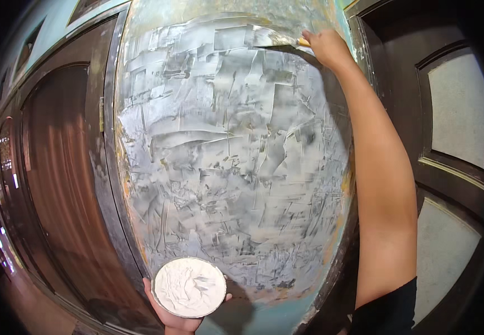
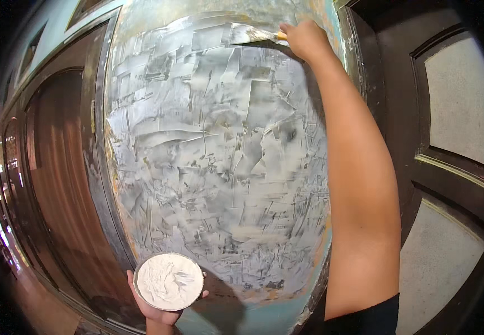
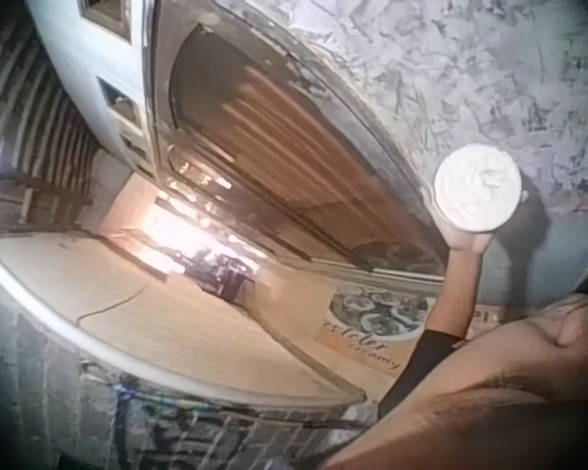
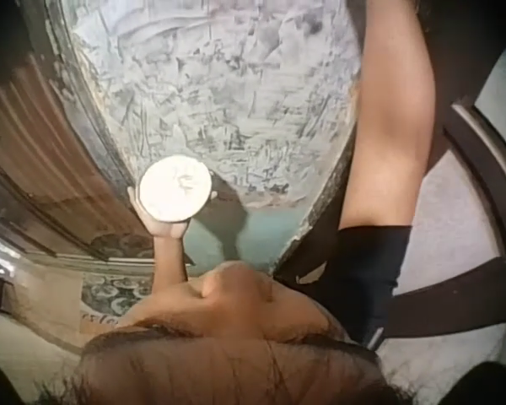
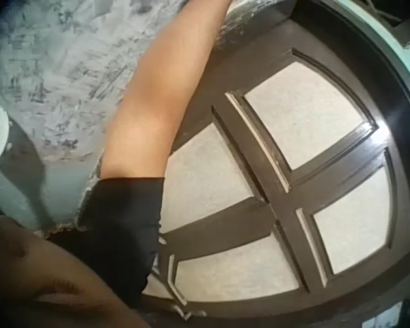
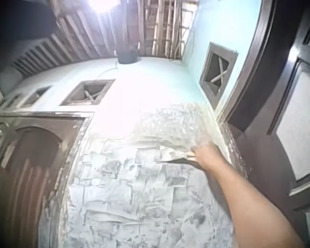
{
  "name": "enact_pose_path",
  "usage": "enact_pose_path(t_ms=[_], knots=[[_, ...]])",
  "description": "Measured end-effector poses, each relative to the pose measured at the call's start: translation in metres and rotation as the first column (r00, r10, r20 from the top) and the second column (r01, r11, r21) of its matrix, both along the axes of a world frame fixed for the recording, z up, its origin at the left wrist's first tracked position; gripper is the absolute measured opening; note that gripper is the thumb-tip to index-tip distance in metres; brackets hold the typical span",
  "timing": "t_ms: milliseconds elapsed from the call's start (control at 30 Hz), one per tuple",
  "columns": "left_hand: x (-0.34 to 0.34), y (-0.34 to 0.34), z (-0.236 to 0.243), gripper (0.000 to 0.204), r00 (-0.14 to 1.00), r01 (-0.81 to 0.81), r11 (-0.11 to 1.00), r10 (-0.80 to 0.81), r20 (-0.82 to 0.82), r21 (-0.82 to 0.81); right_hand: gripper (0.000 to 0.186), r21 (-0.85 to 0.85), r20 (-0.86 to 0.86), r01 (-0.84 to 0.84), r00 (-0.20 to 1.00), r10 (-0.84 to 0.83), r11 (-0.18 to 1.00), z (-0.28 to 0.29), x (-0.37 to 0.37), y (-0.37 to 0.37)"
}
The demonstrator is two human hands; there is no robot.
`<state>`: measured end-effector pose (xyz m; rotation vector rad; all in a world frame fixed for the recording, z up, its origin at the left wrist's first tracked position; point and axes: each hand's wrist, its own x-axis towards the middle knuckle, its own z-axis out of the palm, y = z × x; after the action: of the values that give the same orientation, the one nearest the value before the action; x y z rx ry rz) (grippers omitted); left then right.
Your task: Apply plaster to a wall using a putty knife and a bowl of compound.
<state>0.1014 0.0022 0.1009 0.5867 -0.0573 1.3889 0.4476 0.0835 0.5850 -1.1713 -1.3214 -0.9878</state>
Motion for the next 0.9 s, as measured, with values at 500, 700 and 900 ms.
enact_pose_path(t_ms=[500,700,900], knots=[[-0.002,0.015,-0.01,0.098,0.999,0.019,1.0,-0.018,-0.044,0.008,0.046,-0.242,-0.328,-0.358,0.905,0.271,0.902,-0.044,0.063,-0.051],[-0.005,0.01,-0.007,0.098,0.999,0.049,0.999,-0.049,-0.019,0.008,0.038,-0.274,-0.379,-0.543,0.819,0.43,0.793,-0.04,0.054,-0.055],[-0.011,0.012,-0.011,0.099,1.0,0.008,1.0,-0.008,-0.005,0.004,0.038,-0.229,-0.349,-0.634,0.762,0.545,0.739,-0.038,0.03,-0.055]])
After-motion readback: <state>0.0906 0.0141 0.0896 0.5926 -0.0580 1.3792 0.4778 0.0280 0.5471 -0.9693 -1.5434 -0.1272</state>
